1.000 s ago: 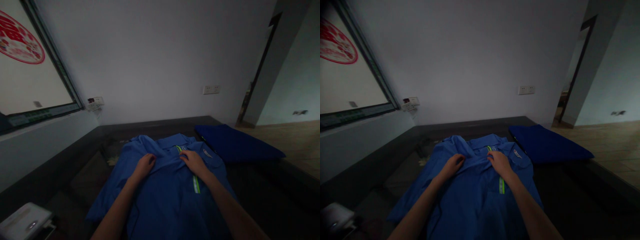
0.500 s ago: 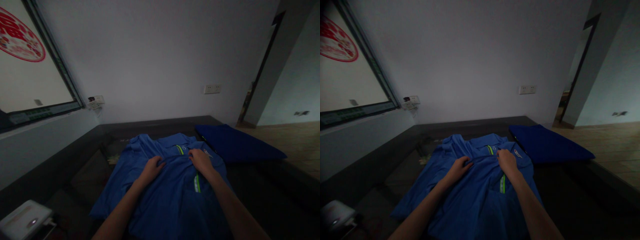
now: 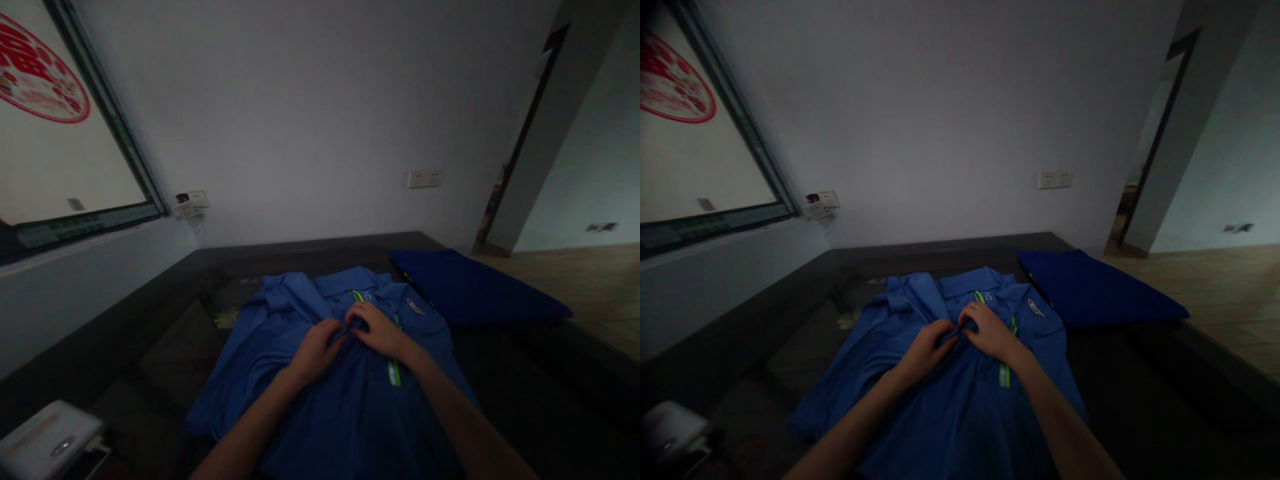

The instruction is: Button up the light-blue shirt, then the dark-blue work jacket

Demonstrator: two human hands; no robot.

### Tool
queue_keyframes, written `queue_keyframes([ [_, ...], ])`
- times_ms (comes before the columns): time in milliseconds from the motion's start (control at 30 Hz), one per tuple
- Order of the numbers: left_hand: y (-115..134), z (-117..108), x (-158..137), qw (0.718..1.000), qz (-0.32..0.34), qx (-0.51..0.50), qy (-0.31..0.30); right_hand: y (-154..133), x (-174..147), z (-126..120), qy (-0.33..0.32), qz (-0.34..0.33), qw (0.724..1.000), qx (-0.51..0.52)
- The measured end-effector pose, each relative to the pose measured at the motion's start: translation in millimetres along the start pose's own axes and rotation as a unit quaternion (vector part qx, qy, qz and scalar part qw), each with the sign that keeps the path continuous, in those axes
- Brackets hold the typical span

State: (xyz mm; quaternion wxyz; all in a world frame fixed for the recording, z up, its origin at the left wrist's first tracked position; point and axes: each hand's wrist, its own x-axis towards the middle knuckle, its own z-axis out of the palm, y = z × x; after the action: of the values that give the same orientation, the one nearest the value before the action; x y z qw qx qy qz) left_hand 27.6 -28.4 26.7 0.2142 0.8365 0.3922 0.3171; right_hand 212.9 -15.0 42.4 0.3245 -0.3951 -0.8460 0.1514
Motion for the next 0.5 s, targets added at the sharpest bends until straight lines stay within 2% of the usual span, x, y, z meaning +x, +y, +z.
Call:
queue_keyframes([
  [100,5,-5,0,0.999,0.002,-0.007,0.038,-2,1,-3,0.02,0.005,0.999,0.033],
  [233,6,-11,0,0.995,-0.03,-0.025,0.089,-6,2,2,0.058,0.043,0.997,0.022],
  [367,4,-11,1,0.992,-0.044,-0.05,0.109,-5,2,8,0.046,0.025,0.999,0.0],
  [500,0,-7,2,0.985,-0.049,-0.091,0.139,-3,3,10,0.054,0.02,0.998,0.025],
])
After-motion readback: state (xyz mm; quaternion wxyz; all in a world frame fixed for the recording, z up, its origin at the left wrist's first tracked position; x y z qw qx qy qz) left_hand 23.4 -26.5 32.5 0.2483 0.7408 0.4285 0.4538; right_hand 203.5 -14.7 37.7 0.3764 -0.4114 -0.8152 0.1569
